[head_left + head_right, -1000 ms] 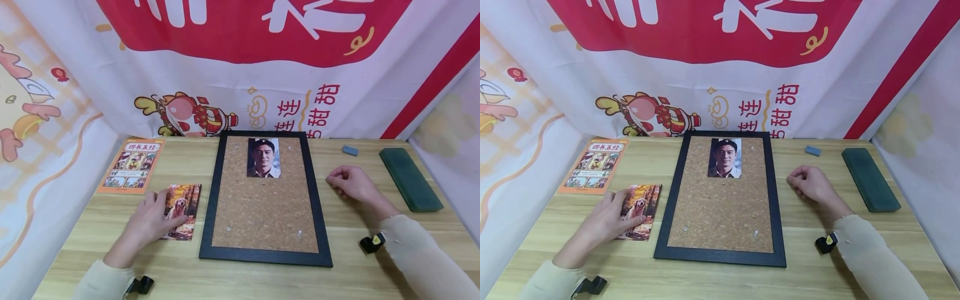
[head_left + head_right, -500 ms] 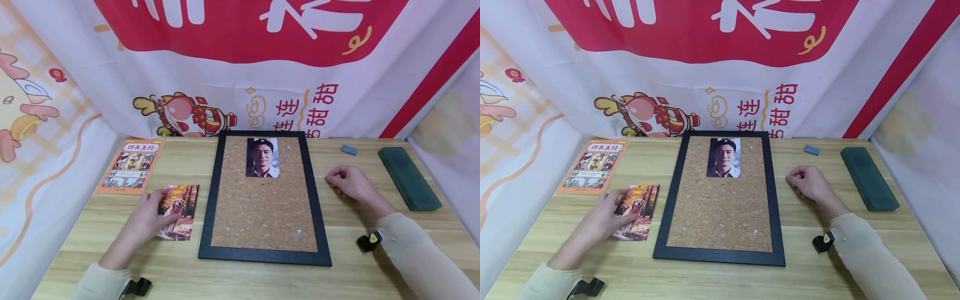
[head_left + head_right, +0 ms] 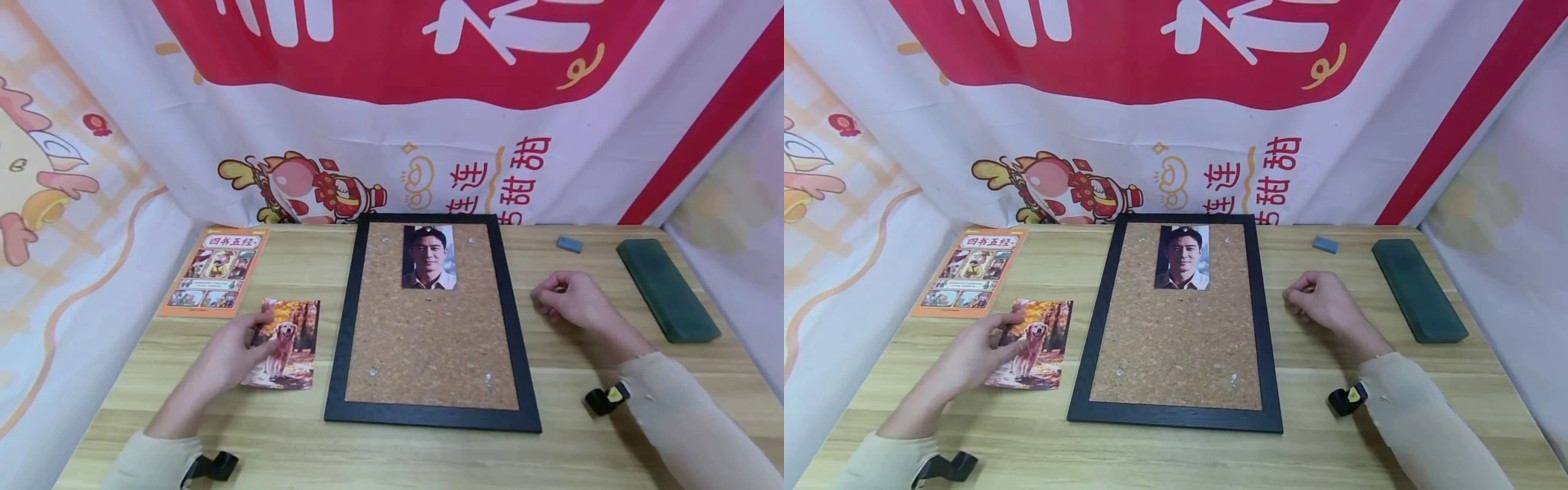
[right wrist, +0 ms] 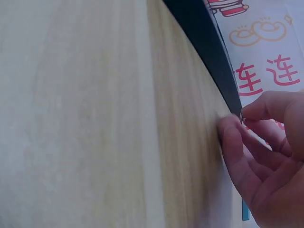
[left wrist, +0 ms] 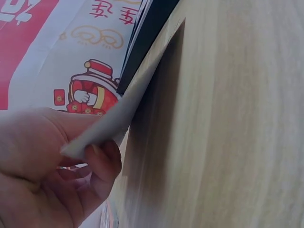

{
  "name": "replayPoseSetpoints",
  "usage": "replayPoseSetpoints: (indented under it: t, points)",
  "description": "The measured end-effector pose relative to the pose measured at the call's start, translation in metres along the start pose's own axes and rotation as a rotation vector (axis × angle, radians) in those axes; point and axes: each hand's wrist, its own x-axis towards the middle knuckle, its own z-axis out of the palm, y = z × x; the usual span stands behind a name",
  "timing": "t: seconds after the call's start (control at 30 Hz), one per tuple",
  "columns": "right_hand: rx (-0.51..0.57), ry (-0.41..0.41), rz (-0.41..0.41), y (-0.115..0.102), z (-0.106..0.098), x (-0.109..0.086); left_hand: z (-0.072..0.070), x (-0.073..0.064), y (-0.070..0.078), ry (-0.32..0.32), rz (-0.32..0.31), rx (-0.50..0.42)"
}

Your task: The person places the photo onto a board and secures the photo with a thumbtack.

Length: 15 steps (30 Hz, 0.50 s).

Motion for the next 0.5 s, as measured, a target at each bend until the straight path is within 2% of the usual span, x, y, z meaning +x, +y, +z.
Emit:
replayPoseSetpoints:
  t: [0.17, 0.5]
  points:
    - [0.014, -0.032, -0.001, -0.002, 0.0, -0.004, -0.004, -0.003, -0.001, 0.006, -0.008, -0.061]
    - [0.043, -0.084, -0.003, -0.003, 0.0, -0.009, -0.012, -0.008, -0.003, 0.03, 0.055, -0.193]
